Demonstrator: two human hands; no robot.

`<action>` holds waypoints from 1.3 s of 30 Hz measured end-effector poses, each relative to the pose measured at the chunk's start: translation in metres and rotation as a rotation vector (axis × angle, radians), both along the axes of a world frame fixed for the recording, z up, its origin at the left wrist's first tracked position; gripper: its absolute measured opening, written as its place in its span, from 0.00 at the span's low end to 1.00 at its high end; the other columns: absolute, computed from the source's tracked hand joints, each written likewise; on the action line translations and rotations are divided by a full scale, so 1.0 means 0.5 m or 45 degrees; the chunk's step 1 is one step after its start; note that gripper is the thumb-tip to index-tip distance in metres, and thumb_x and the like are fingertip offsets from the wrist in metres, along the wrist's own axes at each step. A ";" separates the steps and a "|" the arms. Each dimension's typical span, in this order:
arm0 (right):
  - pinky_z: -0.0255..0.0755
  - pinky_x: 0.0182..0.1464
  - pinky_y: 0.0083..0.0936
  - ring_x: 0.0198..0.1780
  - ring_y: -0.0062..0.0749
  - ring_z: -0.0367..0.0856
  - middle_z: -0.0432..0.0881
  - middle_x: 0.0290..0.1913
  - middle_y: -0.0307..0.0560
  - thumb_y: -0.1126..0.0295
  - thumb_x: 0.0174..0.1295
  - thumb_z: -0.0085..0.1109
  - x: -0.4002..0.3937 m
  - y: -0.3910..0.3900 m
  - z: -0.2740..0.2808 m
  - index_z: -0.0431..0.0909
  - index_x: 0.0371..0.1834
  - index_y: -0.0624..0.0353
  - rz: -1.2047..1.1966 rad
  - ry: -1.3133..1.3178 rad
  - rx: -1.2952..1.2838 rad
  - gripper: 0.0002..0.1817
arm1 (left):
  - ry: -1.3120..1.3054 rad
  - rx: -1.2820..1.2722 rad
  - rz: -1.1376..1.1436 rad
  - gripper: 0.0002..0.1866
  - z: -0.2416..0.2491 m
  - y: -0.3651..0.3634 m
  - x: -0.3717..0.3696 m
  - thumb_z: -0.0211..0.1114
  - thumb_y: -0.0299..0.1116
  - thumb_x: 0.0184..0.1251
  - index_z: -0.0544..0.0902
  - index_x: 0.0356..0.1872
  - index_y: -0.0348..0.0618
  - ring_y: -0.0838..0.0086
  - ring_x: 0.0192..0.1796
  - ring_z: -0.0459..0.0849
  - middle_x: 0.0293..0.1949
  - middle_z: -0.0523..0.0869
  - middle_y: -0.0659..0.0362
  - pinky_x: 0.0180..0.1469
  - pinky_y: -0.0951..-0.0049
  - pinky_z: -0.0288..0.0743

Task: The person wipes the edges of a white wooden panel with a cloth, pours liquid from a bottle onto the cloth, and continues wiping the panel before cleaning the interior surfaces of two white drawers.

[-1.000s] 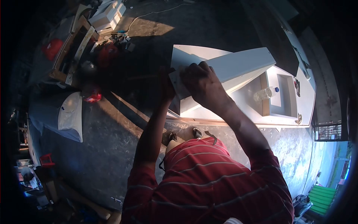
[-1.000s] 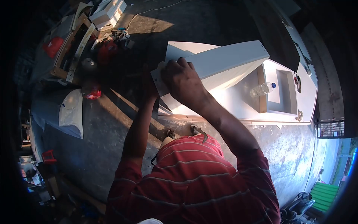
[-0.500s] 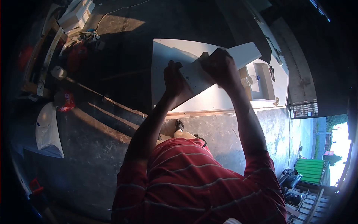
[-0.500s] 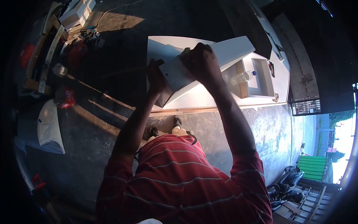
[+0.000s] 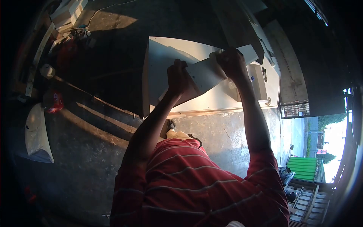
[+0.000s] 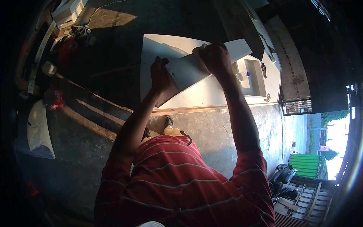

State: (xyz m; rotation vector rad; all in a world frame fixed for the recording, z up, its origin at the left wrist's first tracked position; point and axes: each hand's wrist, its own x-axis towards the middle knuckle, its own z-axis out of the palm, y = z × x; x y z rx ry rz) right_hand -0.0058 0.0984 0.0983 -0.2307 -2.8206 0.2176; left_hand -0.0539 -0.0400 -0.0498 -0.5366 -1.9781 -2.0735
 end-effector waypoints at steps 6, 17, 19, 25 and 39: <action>0.72 0.39 0.37 0.35 0.45 0.77 0.76 0.27 0.50 0.67 0.50 0.66 0.027 -0.072 -0.036 0.79 0.22 0.61 0.369 0.250 -0.162 0.09 | -0.026 -0.097 -0.004 0.02 0.018 -0.008 0.007 0.53 0.20 0.55 0.73 0.29 0.33 0.49 0.31 0.82 0.24 0.80 0.43 0.33 0.58 0.74; 0.73 0.35 0.37 0.30 0.47 0.78 0.77 0.26 0.53 0.67 0.54 0.64 0.000 0.020 -0.032 0.76 0.21 0.63 0.122 0.273 -0.045 0.12 | 0.095 -0.150 0.046 0.02 0.020 -0.010 0.006 0.54 0.22 0.56 0.73 0.30 0.34 0.49 0.31 0.82 0.24 0.81 0.44 0.34 0.58 0.74; 0.72 0.35 0.38 0.30 0.46 0.78 0.77 0.27 0.52 0.66 0.54 0.63 0.000 0.010 -0.015 0.76 0.21 0.63 0.096 0.132 -0.036 0.12 | 0.052 -0.115 0.011 0.02 0.005 -0.004 0.001 0.54 0.23 0.56 0.73 0.29 0.34 0.49 0.31 0.82 0.24 0.81 0.43 0.34 0.58 0.74; 0.73 0.37 0.39 0.31 0.45 0.78 0.77 0.26 0.53 0.65 0.54 0.63 0.005 0.016 -0.020 0.76 0.21 0.64 0.159 0.213 0.025 0.13 | 0.017 -0.064 -0.027 0.02 -0.005 0.005 0.000 0.54 0.23 0.56 0.73 0.29 0.35 0.49 0.31 0.82 0.24 0.81 0.43 0.34 0.58 0.74; 0.75 0.34 0.34 0.30 0.43 0.82 0.80 0.28 0.54 0.62 0.52 0.65 0.013 -0.014 0.000 0.80 0.26 0.64 0.232 0.004 -0.131 0.14 | 0.138 -0.127 0.065 0.02 0.018 -0.009 0.007 0.53 0.23 0.57 0.70 0.27 0.35 0.50 0.28 0.81 0.22 0.79 0.44 0.30 0.60 0.73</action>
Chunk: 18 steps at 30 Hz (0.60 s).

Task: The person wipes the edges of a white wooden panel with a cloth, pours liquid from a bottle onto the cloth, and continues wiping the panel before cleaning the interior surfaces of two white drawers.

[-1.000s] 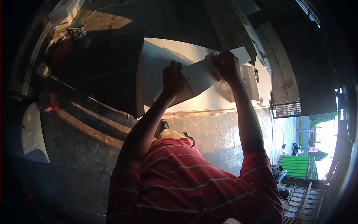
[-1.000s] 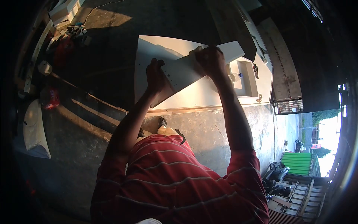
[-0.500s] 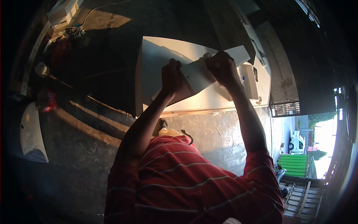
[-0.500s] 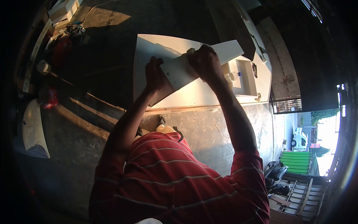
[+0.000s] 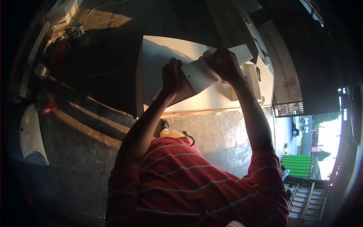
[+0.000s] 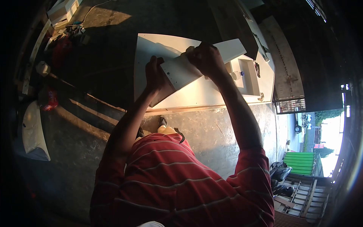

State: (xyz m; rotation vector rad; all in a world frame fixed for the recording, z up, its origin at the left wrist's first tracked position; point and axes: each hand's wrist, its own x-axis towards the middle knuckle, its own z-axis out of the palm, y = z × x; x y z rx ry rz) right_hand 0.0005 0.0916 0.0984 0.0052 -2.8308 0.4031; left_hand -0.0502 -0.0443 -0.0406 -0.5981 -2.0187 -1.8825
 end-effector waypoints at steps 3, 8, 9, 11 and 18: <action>0.75 0.38 0.35 0.35 0.45 0.81 0.78 0.30 0.53 0.60 0.52 0.65 -0.009 0.006 0.006 0.78 0.25 0.65 -0.076 -0.092 0.029 0.16 | -0.136 -0.013 -0.127 0.02 -0.003 0.001 -0.014 0.52 0.22 0.57 0.70 0.28 0.34 0.50 0.28 0.82 0.22 0.79 0.44 0.31 0.60 0.73; 0.75 0.36 0.36 0.33 0.44 0.81 0.80 0.32 0.54 0.61 0.51 0.66 -0.023 0.037 0.002 0.78 0.30 0.62 -0.193 0.025 0.031 0.15 | -0.158 0.082 -0.090 0.02 -0.029 0.018 -0.014 0.53 0.22 0.57 0.72 0.29 0.34 0.50 0.31 0.82 0.23 0.80 0.43 0.34 0.60 0.75; 0.75 0.41 0.36 0.37 0.43 0.81 0.80 0.35 0.52 0.65 0.52 0.63 -0.022 0.038 0.003 0.79 0.31 0.60 -0.361 -0.090 0.051 0.10 | -0.158 0.083 -0.090 0.02 -0.032 0.017 -0.009 0.53 0.22 0.57 0.72 0.29 0.34 0.50 0.31 0.82 0.23 0.80 0.43 0.34 0.60 0.75; 0.74 0.45 0.36 0.41 0.44 0.80 0.81 0.38 0.52 0.69 0.52 0.63 -0.007 0.002 -0.030 0.80 0.34 0.61 0.005 0.146 0.124 0.09 | -0.050 -0.068 -0.012 0.03 -0.005 0.001 -0.007 0.53 0.22 0.58 0.73 0.31 0.33 0.51 0.32 0.83 0.25 0.81 0.43 0.36 0.60 0.75; 0.70 0.52 0.37 0.48 0.44 0.78 0.81 0.45 0.50 0.77 0.54 0.60 0.046 0.002 -0.071 0.80 0.41 0.61 0.360 0.417 0.116 0.11 | -0.221 0.118 -0.040 0.03 -0.012 0.004 -0.004 0.52 0.22 0.58 0.73 0.30 0.33 0.50 0.32 0.82 0.25 0.80 0.42 0.35 0.59 0.74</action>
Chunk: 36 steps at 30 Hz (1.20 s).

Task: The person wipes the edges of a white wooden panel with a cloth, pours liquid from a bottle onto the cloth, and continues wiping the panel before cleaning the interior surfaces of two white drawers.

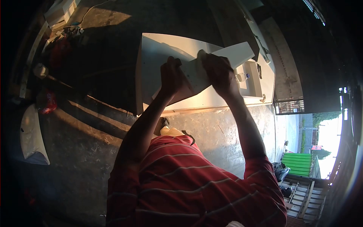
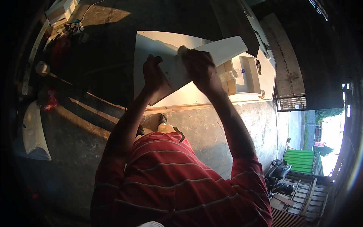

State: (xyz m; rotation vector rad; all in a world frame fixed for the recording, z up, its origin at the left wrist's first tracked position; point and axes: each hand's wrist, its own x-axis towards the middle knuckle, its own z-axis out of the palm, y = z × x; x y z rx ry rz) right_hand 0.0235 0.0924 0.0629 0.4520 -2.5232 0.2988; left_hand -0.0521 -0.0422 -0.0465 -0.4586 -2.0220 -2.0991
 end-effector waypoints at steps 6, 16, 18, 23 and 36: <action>0.67 0.45 0.36 0.38 0.40 0.73 0.76 0.33 0.44 0.76 0.51 0.60 0.039 -0.093 0.012 0.79 0.34 0.59 0.128 -0.155 0.043 0.07 | 0.205 0.027 0.141 0.09 -0.018 0.007 -0.002 0.48 0.28 0.64 0.72 0.26 0.34 0.52 0.26 0.81 0.21 0.79 0.44 0.32 0.61 0.72; 0.67 0.40 0.33 0.34 0.39 0.73 0.76 0.27 0.46 0.74 0.57 0.58 0.014 0.221 0.000 0.79 0.32 0.60 -0.390 -0.051 0.124 0.03 | -0.035 0.142 -0.185 0.17 -0.034 0.000 -0.007 0.42 0.32 0.69 0.66 0.19 0.38 0.55 0.20 0.75 0.14 0.71 0.49 0.26 0.62 0.65; 0.67 0.40 0.33 0.34 0.38 0.73 0.75 0.28 0.45 0.75 0.53 0.60 0.022 0.092 0.016 0.79 0.33 0.60 -0.068 -0.013 0.200 0.05 | -0.125 0.196 -0.234 0.18 -0.038 -0.002 0.001 0.42 0.35 0.70 0.69 0.21 0.37 0.60 0.23 0.77 0.17 0.75 0.49 0.30 0.62 0.66; 0.67 0.41 0.33 0.34 0.35 0.72 0.75 0.30 0.41 0.76 0.49 0.61 0.053 -0.001 0.025 0.79 0.35 0.58 0.120 -0.167 0.060 0.09 | -0.262 0.379 -0.060 0.27 -0.021 0.012 0.019 0.38 0.46 0.73 0.75 0.25 0.34 0.73 0.26 0.75 0.19 0.77 0.59 0.34 0.68 0.67; 0.68 0.41 0.36 0.36 0.39 0.75 0.77 0.32 0.47 0.75 0.53 0.59 -0.027 0.286 0.026 0.79 0.36 0.59 0.041 -0.083 0.210 0.07 | -0.900 1.113 -0.396 0.27 -0.020 -0.063 0.049 0.33 0.52 0.73 0.70 0.23 0.43 0.76 0.27 0.71 0.20 0.69 0.63 0.34 0.73 0.66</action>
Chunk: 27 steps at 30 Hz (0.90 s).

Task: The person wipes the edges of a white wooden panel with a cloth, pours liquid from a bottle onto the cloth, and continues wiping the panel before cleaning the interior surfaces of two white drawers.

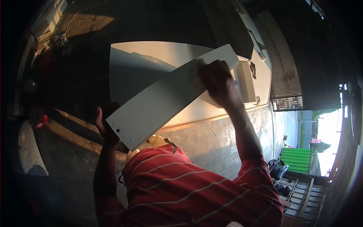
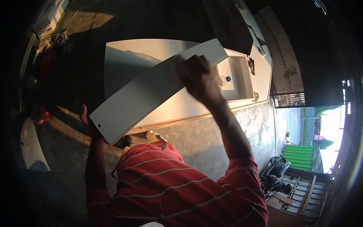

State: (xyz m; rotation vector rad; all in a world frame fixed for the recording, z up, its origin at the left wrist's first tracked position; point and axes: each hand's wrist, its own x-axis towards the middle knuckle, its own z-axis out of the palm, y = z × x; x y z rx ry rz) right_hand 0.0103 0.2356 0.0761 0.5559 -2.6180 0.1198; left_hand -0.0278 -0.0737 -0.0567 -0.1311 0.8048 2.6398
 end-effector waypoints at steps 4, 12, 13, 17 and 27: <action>0.68 0.52 0.35 0.46 0.36 0.75 0.77 0.42 0.43 0.71 0.47 0.65 0.050 -0.172 -0.008 0.82 0.38 0.53 0.325 -0.185 -0.324 0.13 | 0.066 0.021 -0.009 0.30 -0.012 -0.023 -0.006 0.37 0.54 0.71 0.77 0.28 0.38 0.74 0.28 0.77 0.25 0.78 0.59 0.34 0.73 0.71; 0.66 0.46 0.37 0.42 0.40 0.73 0.79 0.36 0.44 0.74 0.54 0.54 -0.059 0.285 -0.039 0.79 0.37 0.58 -0.326 0.139 0.066 0.08 | 0.123 -0.476 0.300 0.30 -0.042 -0.045 0.002 0.37 0.52 0.69 0.80 0.33 0.36 0.70 0.31 0.82 0.29 0.83 0.56 0.38 0.68 0.76; 0.65 0.46 0.37 0.42 0.39 0.73 0.79 0.36 0.44 0.74 0.54 0.54 -0.054 0.274 -0.034 0.79 0.37 0.57 -0.393 0.127 0.059 0.08 | 0.155 -0.341 0.203 0.30 -0.034 -0.048 -0.001 0.37 0.52 0.69 0.80 0.32 0.36 0.70 0.32 0.82 0.29 0.83 0.56 0.38 0.68 0.76; 0.65 0.45 0.36 0.44 0.39 0.72 0.77 0.36 0.43 0.74 0.55 0.55 -0.010 0.100 -0.009 0.78 0.35 0.55 -0.295 -0.014 0.012 0.06 | 0.167 -0.102 0.060 0.30 -0.025 -0.054 -0.009 0.37 0.52 0.69 0.81 0.32 0.35 0.68 0.33 0.83 0.29 0.84 0.55 0.38 0.67 0.76; 0.67 0.41 0.39 0.38 0.43 0.72 0.74 0.29 0.49 0.73 0.57 0.54 -0.007 0.167 -0.014 0.78 0.34 0.57 -0.521 0.095 0.022 0.05 | -0.065 -0.113 0.080 0.31 -0.017 -0.055 -0.011 0.38 0.53 0.68 0.81 0.36 0.33 0.64 0.36 0.83 0.33 0.85 0.53 0.41 0.65 0.76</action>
